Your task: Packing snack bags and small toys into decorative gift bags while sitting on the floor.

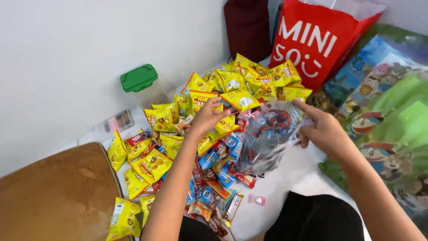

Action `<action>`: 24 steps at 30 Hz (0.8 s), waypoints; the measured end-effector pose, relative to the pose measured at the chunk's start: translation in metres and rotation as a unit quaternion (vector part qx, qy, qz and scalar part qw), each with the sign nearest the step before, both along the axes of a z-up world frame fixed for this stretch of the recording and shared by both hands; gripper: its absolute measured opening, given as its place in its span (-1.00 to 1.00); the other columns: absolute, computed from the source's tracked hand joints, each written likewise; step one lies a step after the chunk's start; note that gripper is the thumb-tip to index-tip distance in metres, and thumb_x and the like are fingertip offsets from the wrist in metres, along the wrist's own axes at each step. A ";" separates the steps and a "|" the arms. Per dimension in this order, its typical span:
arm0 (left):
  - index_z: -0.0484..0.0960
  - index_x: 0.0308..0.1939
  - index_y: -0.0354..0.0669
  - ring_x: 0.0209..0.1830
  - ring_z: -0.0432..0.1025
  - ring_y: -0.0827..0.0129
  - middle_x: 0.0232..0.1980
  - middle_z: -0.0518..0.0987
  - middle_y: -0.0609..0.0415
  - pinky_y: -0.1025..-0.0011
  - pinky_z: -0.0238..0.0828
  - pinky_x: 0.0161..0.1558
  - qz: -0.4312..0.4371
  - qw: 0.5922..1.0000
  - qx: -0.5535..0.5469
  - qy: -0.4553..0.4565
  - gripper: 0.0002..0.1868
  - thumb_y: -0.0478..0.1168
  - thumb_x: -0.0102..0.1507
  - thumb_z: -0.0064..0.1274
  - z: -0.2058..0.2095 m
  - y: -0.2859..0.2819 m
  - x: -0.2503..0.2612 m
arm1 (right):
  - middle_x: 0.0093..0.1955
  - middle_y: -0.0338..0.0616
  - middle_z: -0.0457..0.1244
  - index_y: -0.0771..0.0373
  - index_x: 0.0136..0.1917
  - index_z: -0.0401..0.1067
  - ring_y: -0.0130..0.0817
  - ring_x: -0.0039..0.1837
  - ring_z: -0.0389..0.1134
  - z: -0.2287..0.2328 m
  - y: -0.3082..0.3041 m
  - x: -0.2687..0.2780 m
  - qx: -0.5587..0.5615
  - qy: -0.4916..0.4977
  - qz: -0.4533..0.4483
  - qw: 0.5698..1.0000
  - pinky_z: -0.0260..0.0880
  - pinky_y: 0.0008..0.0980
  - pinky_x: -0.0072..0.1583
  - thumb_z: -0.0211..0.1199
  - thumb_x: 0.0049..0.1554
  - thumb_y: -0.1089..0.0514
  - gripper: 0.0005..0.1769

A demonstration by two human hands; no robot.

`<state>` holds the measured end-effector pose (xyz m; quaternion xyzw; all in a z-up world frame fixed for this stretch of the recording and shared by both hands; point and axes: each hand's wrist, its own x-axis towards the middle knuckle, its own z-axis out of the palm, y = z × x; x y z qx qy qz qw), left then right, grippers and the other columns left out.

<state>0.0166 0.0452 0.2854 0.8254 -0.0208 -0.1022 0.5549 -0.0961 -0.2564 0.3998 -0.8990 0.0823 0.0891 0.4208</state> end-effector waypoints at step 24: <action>0.40 0.42 -0.11 0.05 0.51 0.08 0.14 0.63 -0.06 0.03 0.32 0.12 -0.019 0.951 0.295 0.090 0.01 0.22 0.00 0.40 -0.132 0.037 0.058 | -0.44 0.31 0.45 -0.49 0.67 0.14 -0.31 -0.30 0.02 0.011 0.000 0.019 -0.035 0.114 -0.032 0.992 0.02 -0.38 -0.12 0.19 0.22 0.30 -0.09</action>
